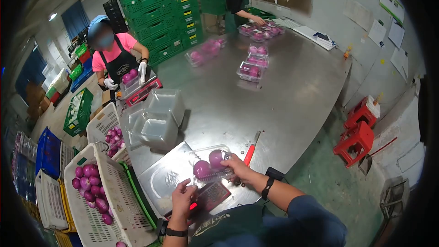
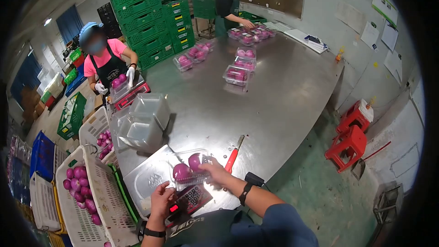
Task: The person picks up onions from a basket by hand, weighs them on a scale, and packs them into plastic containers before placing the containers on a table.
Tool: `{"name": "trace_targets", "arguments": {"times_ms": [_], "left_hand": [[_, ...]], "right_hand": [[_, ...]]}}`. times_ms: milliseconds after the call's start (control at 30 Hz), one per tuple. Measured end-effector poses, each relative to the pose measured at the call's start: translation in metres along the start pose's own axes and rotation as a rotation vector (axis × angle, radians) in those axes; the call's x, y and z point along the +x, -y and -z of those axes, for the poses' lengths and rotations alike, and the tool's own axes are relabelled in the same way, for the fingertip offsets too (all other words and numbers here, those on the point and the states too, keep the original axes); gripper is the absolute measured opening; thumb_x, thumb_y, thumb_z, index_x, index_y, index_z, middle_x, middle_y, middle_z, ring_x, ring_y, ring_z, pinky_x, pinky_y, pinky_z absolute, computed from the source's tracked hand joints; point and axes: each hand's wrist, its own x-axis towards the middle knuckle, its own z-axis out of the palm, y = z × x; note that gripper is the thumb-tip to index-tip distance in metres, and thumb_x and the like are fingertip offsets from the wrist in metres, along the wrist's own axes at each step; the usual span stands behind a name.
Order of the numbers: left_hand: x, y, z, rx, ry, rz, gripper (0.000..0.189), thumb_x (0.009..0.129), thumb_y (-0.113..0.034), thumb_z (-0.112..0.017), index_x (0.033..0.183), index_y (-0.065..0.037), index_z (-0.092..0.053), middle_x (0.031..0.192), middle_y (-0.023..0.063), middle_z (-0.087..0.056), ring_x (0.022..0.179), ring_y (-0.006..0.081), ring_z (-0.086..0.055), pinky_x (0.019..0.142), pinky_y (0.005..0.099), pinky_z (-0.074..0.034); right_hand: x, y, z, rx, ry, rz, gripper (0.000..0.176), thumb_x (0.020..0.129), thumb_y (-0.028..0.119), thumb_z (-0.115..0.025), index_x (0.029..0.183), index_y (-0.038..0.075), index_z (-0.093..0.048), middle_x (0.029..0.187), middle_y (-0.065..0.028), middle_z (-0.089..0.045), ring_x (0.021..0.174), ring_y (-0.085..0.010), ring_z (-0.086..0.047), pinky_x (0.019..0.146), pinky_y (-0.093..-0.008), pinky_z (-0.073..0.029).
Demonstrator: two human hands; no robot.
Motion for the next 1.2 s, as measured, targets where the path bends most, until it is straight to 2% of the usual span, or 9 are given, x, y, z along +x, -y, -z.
{"name": "trace_targets", "arguments": {"times_ms": [100,200,333,500,600,667,867,1100,1200], "left_hand": [[-0.007,-0.003,0.002,0.041,-0.027,-0.053,0.039,0.092,-0.01,-0.077,0.126,0.001,-0.063,0.093,0.0046,-0.069,0.073,0.0096,-0.061,0.062,0.0245,-0.05],[-0.023,-0.014,0.03,0.096,-0.191,-0.156,0.023,0.094,-0.006,-0.073,0.114,0.001,-0.065,0.083,0.0029,-0.063,0.066,0.0104,-0.058,0.061,0.025,-0.048],[-0.073,-0.037,0.116,0.187,-0.604,-0.42,0.018,0.097,-0.003,-0.067,0.114,-0.001,-0.065,0.095,0.0038,-0.064,0.074,0.0092,-0.061,0.06,0.0191,-0.046],[-0.139,-0.07,0.152,0.68,-1.025,-0.452,0.026,0.096,-0.016,-0.073,0.114,0.003,-0.07,0.102,0.0114,-0.073,0.089,0.0214,-0.067,0.08,0.0336,-0.055],[-0.154,-0.042,0.218,0.84,-1.104,-0.36,0.03,0.096,-0.02,-0.074,0.115,0.003,-0.07,0.105,0.014,-0.074,0.092,0.0255,-0.068,0.087,0.0391,-0.055],[-0.159,-0.007,0.264,0.834,-0.964,-0.445,0.01,0.099,-0.01,-0.065,0.101,0.0,-0.066,0.089,0.007,-0.068,0.075,0.0147,-0.059,0.069,0.0298,-0.05],[-0.149,-0.042,0.216,1.024,-0.95,-0.226,0.032,0.085,-0.021,-0.074,0.103,0.004,-0.068,0.089,0.021,-0.071,0.083,0.0339,-0.068,0.081,0.0418,-0.052],[-0.164,-0.06,0.23,0.798,-0.761,-0.149,0.045,0.083,-0.029,-0.082,0.112,0.003,-0.07,0.097,0.017,-0.074,0.088,0.0266,-0.07,0.082,0.0386,-0.054],[-0.179,-0.051,0.272,0.368,-0.683,-0.109,0.046,0.085,-0.03,-0.083,0.117,0.001,-0.07,0.099,0.0105,-0.074,0.088,0.0196,-0.068,0.082,0.0349,-0.055]], "right_hand": [[0.027,0.013,0.039,0.126,-0.042,0.019,0.048,0.094,0.038,-0.064,0.124,0.001,-0.057,0.113,-0.0163,-0.066,0.078,-0.0247,-0.07,0.046,-0.0348,-0.053],[0.077,0.04,0.091,0.042,-0.374,0.016,0.065,0.088,0.048,-0.07,0.127,-0.003,-0.055,0.104,-0.0194,-0.064,0.064,-0.0298,-0.067,0.039,-0.039,-0.05],[0.207,0.106,0.188,0.103,-0.515,0.107,0.078,0.089,0.05,-0.07,0.142,-0.004,-0.048,0.127,-0.0193,-0.06,0.08,-0.0314,-0.068,0.062,-0.0441,-0.057],[0.227,0.158,0.153,-0.495,-0.652,0.44,0.068,0.085,0.038,-0.077,0.136,-0.004,-0.06,0.124,-0.0215,-0.07,0.108,-0.0326,-0.07,0.097,-0.0397,-0.053],[0.22,0.162,0.094,-0.563,-0.501,0.477,0.053,0.086,0.027,-0.076,0.129,-0.003,-0.067,0.124,-0.0227,-0.072,0.114,-0.0318,-0.07,0.097,-0.0385,-0.053],[0.226,0.152,0.053,-0.613,-0.44,0.523,0.044,0.087,0.021,-0.074,0.123,-0.003,-0.07,0.119,-0.0202,-0.074,0.111,-0.0314,-0.07,0.096,-0.0389,-0.053],[0.195,0.152,-0.115,-0.823,-0.05,0.766,0.033,0.092,0.022,-0.073,0.114,-0.002,-0.071,0.115,-0.0155,-0.072,0.096,-0.0217,-0.071,0.082,-0.0343,-0.056],[0.226,0.085,-0.258,-1.179,0.18,1.172,0.039,0.105,0.028,-0.047,0.11,-0.004,-0.069,0.11,-0.0281,-0.069,0.107,-0.0462,-0.064,0.095,-0.0516,-0.051],[0.223,0.07,-0.281,-1.479,0.021,0.848,0.046,0.107,0.032,-0.04,0.105,-0.002,-0.07,0.105,-0.0284,-0.07,0.1,-0.048,-0.066,0.091,-0.0571,-0.05]]}}
